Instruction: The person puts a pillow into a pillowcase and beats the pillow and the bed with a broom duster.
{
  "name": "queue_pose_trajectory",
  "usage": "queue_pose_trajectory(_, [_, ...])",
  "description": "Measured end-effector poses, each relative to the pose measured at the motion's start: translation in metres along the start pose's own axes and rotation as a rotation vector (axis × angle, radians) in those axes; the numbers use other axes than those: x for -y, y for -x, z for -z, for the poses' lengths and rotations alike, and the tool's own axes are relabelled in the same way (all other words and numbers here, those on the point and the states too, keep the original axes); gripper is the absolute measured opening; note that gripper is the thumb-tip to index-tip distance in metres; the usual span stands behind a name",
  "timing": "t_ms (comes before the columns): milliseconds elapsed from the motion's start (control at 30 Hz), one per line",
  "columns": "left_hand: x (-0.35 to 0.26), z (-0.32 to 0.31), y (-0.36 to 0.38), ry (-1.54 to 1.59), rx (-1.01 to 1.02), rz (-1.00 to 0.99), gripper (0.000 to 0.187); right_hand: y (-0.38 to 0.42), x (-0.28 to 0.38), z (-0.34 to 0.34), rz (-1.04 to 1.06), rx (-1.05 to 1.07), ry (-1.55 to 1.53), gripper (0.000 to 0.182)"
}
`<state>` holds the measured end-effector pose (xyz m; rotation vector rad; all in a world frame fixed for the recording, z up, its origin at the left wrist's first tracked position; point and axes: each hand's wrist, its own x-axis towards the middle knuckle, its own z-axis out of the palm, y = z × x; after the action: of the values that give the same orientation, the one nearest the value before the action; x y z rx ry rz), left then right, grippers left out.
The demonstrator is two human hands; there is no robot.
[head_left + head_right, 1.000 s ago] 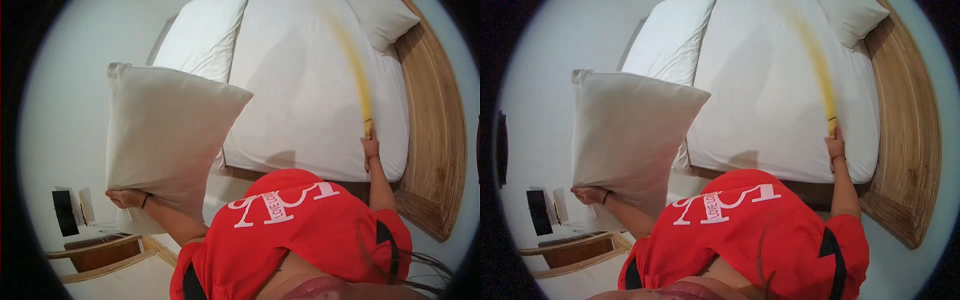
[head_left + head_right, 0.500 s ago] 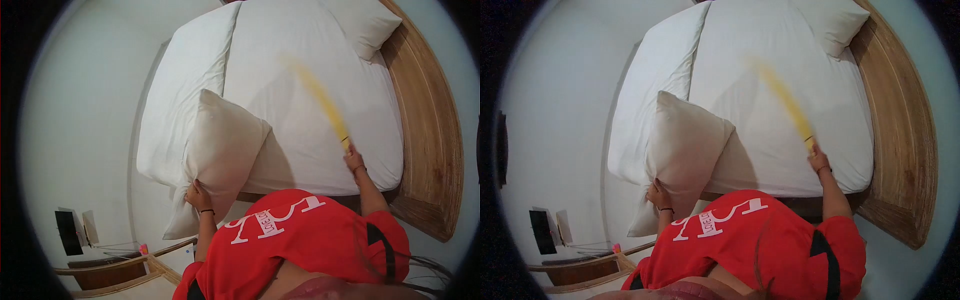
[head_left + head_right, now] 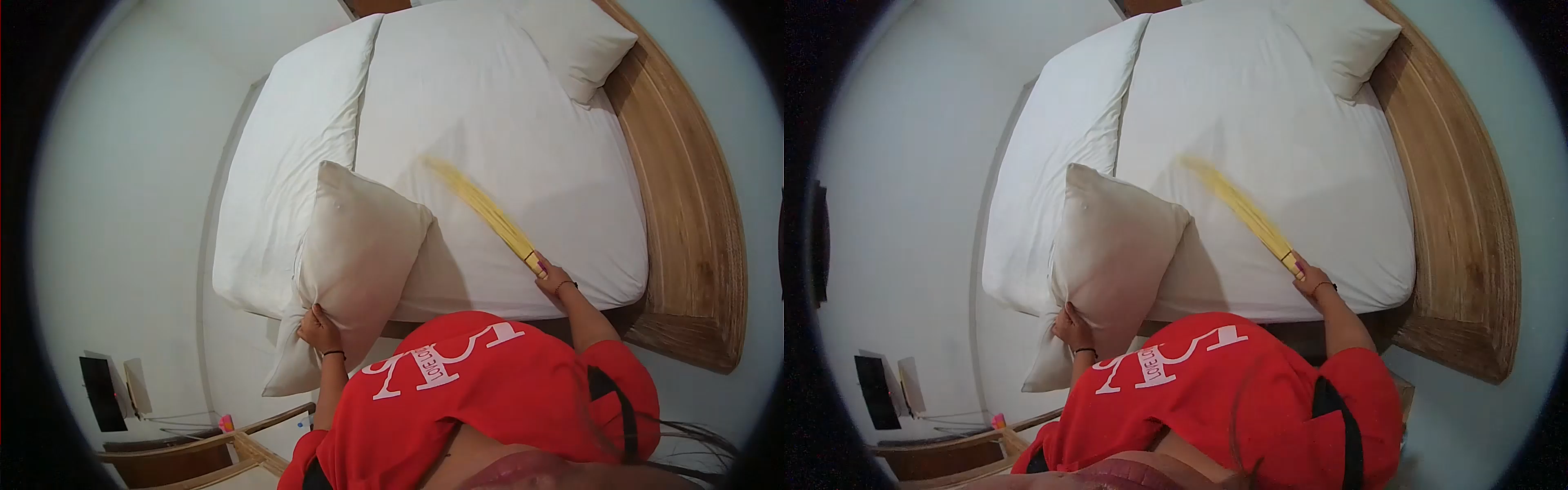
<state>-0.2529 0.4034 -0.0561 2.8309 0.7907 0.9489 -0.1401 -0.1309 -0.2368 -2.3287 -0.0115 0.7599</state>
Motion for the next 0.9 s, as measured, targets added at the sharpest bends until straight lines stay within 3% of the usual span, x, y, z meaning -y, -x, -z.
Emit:
queue_pose_trajectory(100, [0.003, 0.000, -0.001, 0.019, -0.006, -0.021, 0.041, 0.014, 0.045, 0.008, -0.141, -0.019, 0.220, 0.086])
queue_pose_trajectory(233, [0.007, 0.001, 0.001, 0.097, 0.026, -0.067, 0.041, -0.018, 0.093, -0.010, 0.264, -0.447, 0.254, 0.090])
queue_pose_trajectory(367, [0.022, -0.002, 0.003, 0.188, 0.012, -0.140, 0.041, 0.012, 0.278, 0.019, 0.766, -0.642, 0.156, 0.085])
queue_pose_trajectory(533, [0.052, -0.012, 0.008, 0.273, 0.080, -0.231, 0.043, 0.030, 0.429, 0.003, 1.341, -0.488, 0.507, 0.084])
queue_pose_trajectory(633, [0.063, -0.017, 0.008, 0.290, 0.098, -0.273, 0.043, 0.017, 0.475, -0.019, 1.361, -0.349, 0.638, 0.080])
queue_pose_trajectory(733, [0.071, -0.024, 0.011, 0.287, 0.095, -0.313, 0.043, 0.028, 0.509, -0.031, 1.221, -0.100, 0.940, 0.063])
queue_pose_trajectory(833, [0.082, -0.026, 0.019, 0.275, 0.077, -0.339, 0.044, -0.008, 0.501, -0.091, 1.141, 0.034, 0.984, 0.041])
queue_pose_trajectory(900, [0.085, -0.018, 0.008, 0.269, 0.055, -0.363, 0.044, -0.008, 0.481, -0.099, 1.138, -0.120, 0.776, 0.032])
